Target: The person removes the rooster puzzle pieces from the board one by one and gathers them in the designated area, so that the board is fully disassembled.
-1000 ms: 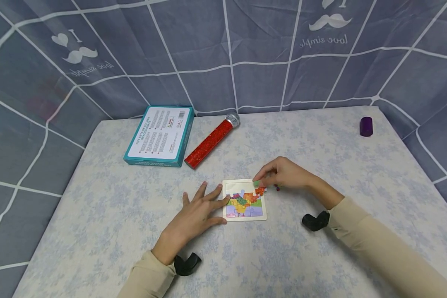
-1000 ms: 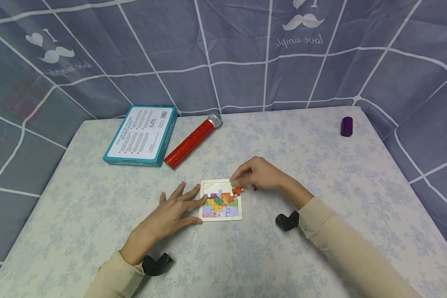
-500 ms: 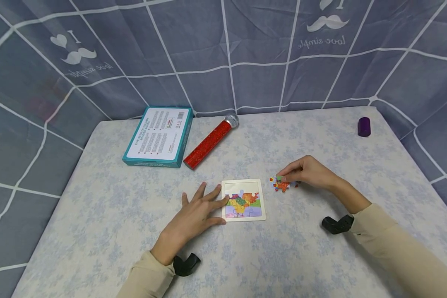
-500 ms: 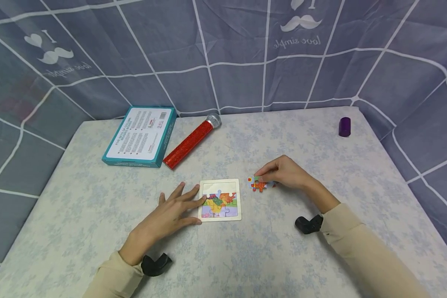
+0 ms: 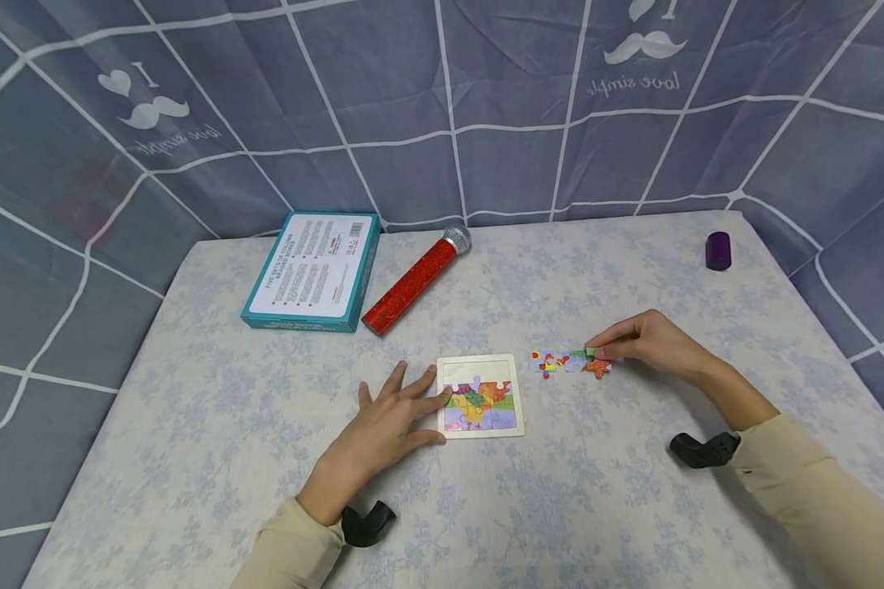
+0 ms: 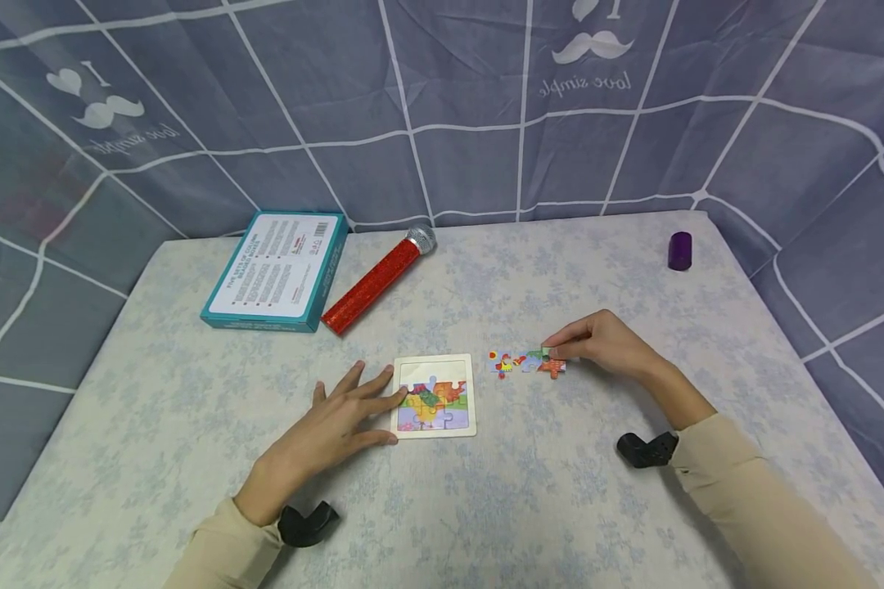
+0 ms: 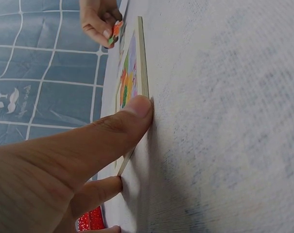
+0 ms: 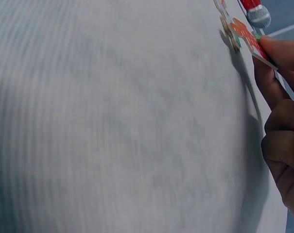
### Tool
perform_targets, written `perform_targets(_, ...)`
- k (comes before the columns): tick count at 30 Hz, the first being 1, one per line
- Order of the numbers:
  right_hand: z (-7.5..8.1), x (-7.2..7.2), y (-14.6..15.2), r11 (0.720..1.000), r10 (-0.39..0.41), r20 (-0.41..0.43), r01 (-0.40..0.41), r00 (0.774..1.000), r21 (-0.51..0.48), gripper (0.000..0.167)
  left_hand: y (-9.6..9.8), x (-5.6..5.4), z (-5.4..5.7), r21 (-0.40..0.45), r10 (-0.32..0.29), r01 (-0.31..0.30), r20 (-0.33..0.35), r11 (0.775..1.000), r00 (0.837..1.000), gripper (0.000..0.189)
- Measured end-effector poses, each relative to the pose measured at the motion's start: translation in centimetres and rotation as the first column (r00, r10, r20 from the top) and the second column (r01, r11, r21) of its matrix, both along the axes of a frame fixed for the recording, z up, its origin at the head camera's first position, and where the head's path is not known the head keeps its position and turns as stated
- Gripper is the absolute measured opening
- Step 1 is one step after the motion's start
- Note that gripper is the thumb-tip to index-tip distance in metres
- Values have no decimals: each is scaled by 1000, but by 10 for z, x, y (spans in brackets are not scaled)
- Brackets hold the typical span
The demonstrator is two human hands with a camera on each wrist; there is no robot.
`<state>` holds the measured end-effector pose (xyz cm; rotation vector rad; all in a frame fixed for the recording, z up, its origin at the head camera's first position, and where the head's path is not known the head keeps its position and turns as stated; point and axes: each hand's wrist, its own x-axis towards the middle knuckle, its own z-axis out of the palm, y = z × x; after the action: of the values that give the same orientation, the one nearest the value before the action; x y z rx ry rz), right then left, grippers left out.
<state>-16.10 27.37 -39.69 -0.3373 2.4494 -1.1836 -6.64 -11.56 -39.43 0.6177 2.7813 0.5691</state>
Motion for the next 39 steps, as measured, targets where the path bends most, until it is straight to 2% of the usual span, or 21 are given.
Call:
perform_targets(12, -1, 0, 6, 1000, -1, -11, 2, 1000, 28, 25, -1, 1, -1, 10, -6, 6, -2, 1000, 1000, 63)
perform_targets(16, 1, 0, 5, 997, -7, -48, 11, 999, 70, 23, 0, 1, 0, 11, -8, 8, -4, 1000, 1000, 62)
perform_targets(24, 7, -3, -1, 991, 29, -116, -13, 993, 136, 15, 0, 0, 2, 1, -7, 7, 9, 1000, 1000, 62)
perform_targets(29, 8, -5, -4, 985, 40, -184, -7, 982, 174, 9, 0, 0, 3, 3, -13, 13, 10, 1000, 1000, 64)
perform_targets(39, 6, -5, -4, 984, 45, -226, -4, 973, 178, 6, -2, 0, 5, 19, -22, 21, 29, 1000, 999, 61)
